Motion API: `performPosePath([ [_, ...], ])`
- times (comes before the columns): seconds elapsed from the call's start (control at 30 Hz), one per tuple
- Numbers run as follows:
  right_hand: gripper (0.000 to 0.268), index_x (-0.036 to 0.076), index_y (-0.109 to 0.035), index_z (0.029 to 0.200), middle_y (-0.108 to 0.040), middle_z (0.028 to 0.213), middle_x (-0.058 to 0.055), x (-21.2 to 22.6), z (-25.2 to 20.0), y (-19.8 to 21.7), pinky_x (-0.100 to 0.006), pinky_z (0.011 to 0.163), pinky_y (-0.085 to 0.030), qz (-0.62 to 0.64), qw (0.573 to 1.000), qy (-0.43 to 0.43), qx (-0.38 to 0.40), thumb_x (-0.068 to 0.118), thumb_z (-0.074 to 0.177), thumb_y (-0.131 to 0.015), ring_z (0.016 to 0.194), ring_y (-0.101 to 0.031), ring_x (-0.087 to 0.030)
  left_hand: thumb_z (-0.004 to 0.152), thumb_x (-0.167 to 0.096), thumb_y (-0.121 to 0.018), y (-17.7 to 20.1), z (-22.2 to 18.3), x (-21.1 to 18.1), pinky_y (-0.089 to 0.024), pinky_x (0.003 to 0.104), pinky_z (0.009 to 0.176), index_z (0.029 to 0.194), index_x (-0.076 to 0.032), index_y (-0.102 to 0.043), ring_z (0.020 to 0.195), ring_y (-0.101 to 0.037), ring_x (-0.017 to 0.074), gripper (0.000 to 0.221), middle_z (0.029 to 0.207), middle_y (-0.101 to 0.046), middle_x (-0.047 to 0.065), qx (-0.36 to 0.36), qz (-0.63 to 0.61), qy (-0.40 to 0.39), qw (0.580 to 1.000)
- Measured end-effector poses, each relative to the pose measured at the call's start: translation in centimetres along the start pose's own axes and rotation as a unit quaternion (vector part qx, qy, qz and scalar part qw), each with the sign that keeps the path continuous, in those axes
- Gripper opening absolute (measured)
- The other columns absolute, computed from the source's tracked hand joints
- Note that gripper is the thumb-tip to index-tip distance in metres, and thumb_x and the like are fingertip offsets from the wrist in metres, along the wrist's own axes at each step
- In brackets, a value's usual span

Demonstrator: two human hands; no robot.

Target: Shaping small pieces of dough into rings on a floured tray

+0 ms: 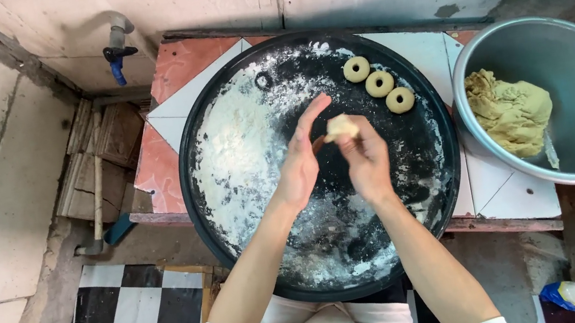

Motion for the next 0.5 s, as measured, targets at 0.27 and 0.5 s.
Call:
performPosePath([
  [0.27,0.029,-0.003,-0.062,0.117,-0.045,0.066,-0.008,-4.2,-0.5,2.4,-0.023,0.048,-0.036,0.201,0.963,-0.139,-0.114,0.0,0.108,-0.034,0.05,-0.043,-0.011,0.104,-0.07,-0.036,0.3,0.0,-0.5,-0.033,0.046,0.118,0.156,-0.012,-0.046,0.151,-0.036,0.0315,0.078,0.157,-0.046,0.017,0.018,-0.168,0.074,0.983],
  [0.5,0.024,-0.001,-0.053,0.119,-0.045,0.065,-0.009,-6.1,-0.8,0.6,-0.025,0.049,-0.037,0.349,0.906,-0.213,-0.105,0.008,0.11,-0.032,0.047,-0.042,-0.013,0.105,-0.06,-0.048,2.2,0.4,1.3,-0.043,0.046,0.11,0.148,-0.009,-0.053,0.137,-0.052,0.0314,0.067,0.142,-0.059,0.018,-0.02,-0.137,0.102,0.985],
])
Point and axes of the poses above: each hand's wrist, its own z-axis towards the middle knuckle, its own y-axis out of the back of the hand, x = y × z, the point moved 9 cm from there along z, towards the middle knuckle
